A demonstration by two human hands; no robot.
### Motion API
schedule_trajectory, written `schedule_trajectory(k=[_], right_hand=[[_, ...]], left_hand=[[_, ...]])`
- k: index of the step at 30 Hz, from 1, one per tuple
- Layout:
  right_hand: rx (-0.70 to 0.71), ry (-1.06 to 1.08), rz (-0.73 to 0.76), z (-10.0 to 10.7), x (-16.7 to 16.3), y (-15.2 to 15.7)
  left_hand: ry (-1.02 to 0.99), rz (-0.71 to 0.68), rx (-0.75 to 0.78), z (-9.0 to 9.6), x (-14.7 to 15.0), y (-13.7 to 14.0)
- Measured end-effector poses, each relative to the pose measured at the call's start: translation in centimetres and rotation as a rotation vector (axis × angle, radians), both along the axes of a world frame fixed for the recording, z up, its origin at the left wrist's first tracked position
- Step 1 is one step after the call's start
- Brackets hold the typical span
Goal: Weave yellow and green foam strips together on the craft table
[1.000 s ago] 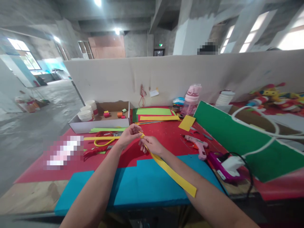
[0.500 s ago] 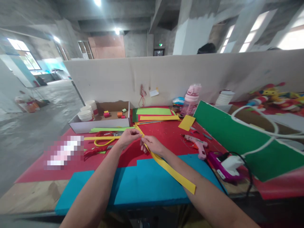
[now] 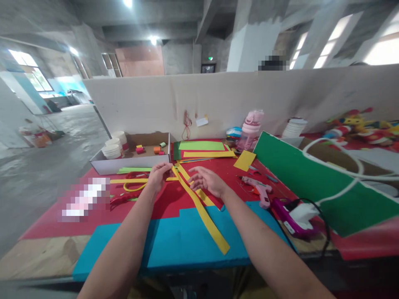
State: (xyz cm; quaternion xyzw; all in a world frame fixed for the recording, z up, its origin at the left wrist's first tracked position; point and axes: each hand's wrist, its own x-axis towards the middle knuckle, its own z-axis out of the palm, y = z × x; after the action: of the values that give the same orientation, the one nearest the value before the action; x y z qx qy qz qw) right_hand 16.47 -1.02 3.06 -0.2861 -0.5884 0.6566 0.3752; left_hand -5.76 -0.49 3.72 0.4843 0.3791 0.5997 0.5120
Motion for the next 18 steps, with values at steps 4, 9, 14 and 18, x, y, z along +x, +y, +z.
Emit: schedule_trajectory(k=[4, 9, 14, 18], right_hand=[[0.23, -0.041, -0.372, 0.1, 1.3, 1.5], [0.44, -0.111, -0.417, -0.1, -0.9, 0.6], [0.454, -0.097, -0.414, -0.4, -3.9, -1.0], [0.468, -0.178, -0.475, -0.9, -4.7, -1.4]], left_hand=[[0.041, 0.016, -0.013, 0.0, 0.1, 0.1], [0.156, 0.079, 0.075, -0.2, 2.0, -0.3], [0.174, 0.04, 0.129, -0.3, 3.1, -0.6], [0.18, 0.054, 0.124, -0.3, 3.4, -0.9]])
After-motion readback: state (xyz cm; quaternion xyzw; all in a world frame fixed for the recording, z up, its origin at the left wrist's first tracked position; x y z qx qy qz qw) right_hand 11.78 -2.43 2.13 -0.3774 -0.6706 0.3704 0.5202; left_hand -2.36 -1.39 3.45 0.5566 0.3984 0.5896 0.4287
